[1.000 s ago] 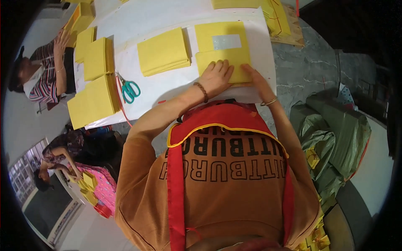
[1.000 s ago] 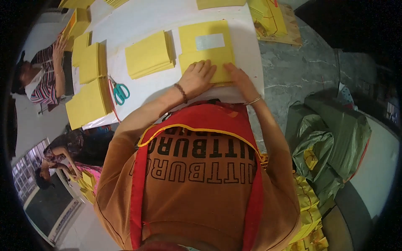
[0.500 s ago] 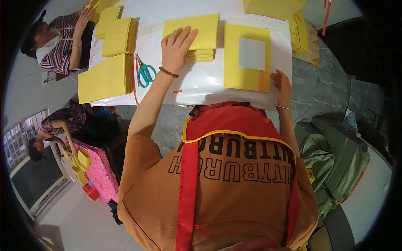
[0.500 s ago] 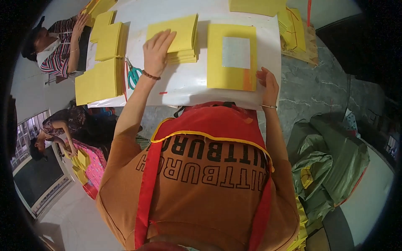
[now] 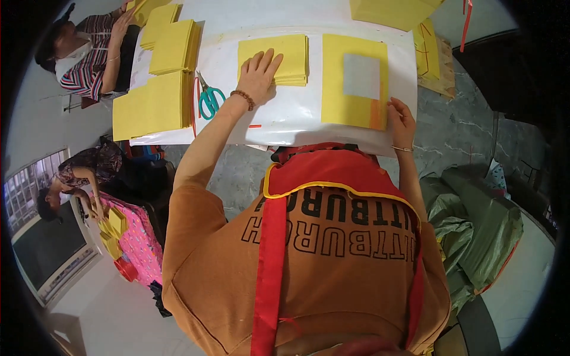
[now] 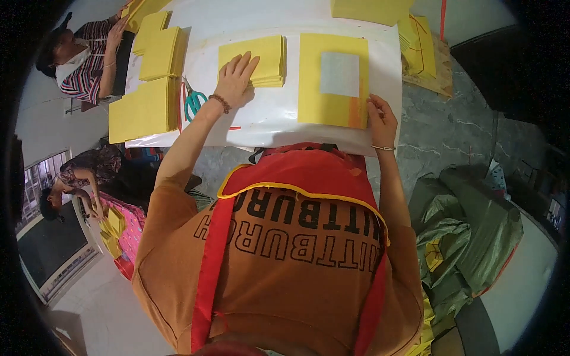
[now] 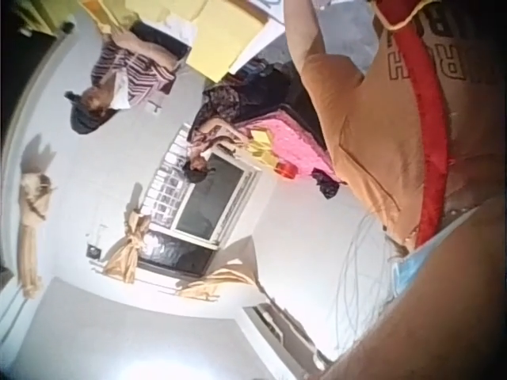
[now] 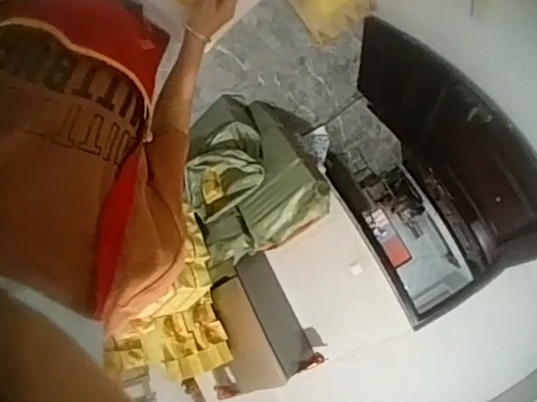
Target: Folding, stacking, and tying bundles of joss paper.
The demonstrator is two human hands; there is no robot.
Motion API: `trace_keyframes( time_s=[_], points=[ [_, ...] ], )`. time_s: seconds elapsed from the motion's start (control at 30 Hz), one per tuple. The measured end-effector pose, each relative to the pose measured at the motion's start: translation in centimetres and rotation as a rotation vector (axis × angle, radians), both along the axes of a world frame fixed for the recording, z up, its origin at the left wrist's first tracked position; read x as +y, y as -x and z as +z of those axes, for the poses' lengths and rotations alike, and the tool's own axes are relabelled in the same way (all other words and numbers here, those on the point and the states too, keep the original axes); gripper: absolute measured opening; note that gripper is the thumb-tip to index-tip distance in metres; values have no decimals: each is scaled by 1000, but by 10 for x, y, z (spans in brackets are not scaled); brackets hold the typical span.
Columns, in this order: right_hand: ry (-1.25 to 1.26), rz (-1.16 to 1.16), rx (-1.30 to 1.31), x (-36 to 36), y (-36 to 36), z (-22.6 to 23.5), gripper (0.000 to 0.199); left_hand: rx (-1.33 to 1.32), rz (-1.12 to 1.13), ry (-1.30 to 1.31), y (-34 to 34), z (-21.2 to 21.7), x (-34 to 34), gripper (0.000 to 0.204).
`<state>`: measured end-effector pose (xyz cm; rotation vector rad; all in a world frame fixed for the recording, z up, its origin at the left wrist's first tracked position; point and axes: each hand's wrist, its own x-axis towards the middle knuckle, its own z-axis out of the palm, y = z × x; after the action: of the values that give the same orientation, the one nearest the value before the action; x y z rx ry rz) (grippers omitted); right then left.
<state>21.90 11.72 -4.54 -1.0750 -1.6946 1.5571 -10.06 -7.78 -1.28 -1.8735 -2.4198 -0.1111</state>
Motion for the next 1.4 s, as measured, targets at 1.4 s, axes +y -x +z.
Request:
trace_keyframes(
  time_s=[1.4],
  points=[
    [78, 182, -7, 15, -3, -11, 26, -1054, -35, 87, -116, 9, 86, 18]
  ],
)
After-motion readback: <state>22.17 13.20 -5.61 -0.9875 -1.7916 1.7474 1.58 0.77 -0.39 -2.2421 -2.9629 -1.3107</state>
